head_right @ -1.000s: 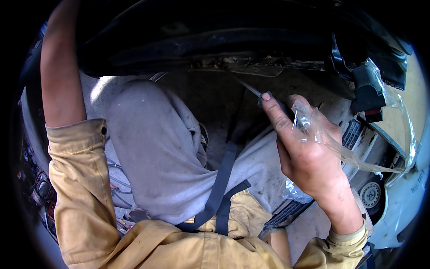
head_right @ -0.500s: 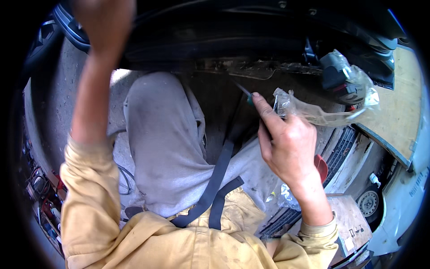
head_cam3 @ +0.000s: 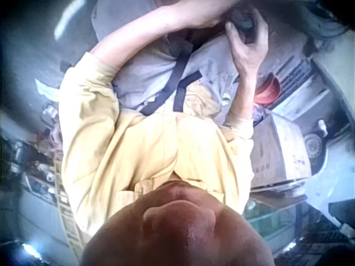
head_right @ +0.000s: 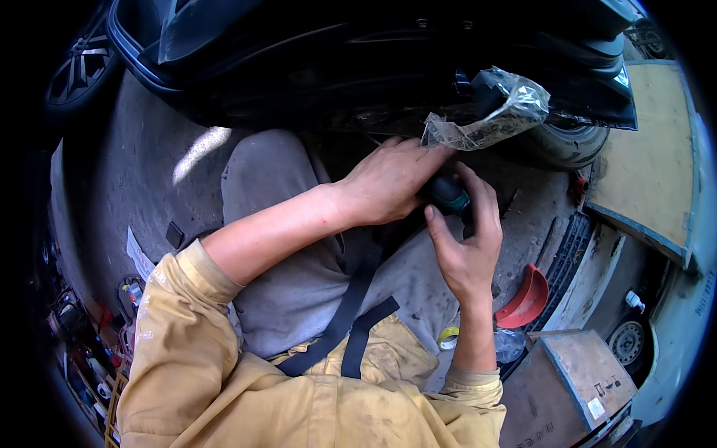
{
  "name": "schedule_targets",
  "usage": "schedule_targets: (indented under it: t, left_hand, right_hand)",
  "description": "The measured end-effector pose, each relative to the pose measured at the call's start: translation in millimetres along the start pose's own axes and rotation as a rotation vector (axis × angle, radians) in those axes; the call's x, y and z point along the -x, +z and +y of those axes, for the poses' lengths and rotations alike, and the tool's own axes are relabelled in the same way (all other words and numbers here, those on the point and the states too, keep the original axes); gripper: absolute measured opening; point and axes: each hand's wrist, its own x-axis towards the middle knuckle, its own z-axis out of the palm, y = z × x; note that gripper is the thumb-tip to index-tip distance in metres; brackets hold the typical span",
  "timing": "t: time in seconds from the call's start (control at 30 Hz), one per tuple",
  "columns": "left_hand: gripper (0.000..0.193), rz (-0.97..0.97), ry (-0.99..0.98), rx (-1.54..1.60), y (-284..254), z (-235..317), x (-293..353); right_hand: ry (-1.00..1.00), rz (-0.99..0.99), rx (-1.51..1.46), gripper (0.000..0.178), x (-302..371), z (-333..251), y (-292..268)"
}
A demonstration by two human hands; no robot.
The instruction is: The person is repairing a damaged car bumper using a hammer and a screwdriver. They repeatedly hammer and pry at the bumper's edge to adjust its position.
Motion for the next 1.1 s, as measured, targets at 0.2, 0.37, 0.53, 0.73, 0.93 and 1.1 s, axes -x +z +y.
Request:
schedule_targets:
  t: [0.2,0.37,0.53,0.73,0.93,1.1]
  left_hand:
    - [0.042,0.141,0.13,-0.174,15,1,-2]
    - [0.033,0.179,0.063,-0.098,23,-5,-16]
    - [0.034,0.279,0.025,-0.061,24,-2,-15]
    - [0.035,0.352,0.019,-0.127,27,0,-20]
    - [0.041,0.36,0.007,-0.106,22,2,-23]
    - [0.044,0.431,0.009,-0.072,18,0,-20]
  right_hand:
    - [0.47,0.398,-0.153,0.035,101,103,-28]
    - [0.916,0.463,-0.153,0.027,197,241,-30]
    - [0.92,0.264,0.267,0.038,229,275,9]
    - [0.843,0.171,0.305,0.045,230,294,41]
    - [0.791,0.077,0.35,0.045,222,301,56]
    - [0.795,0.041,0.366,0.045,209,310,53]
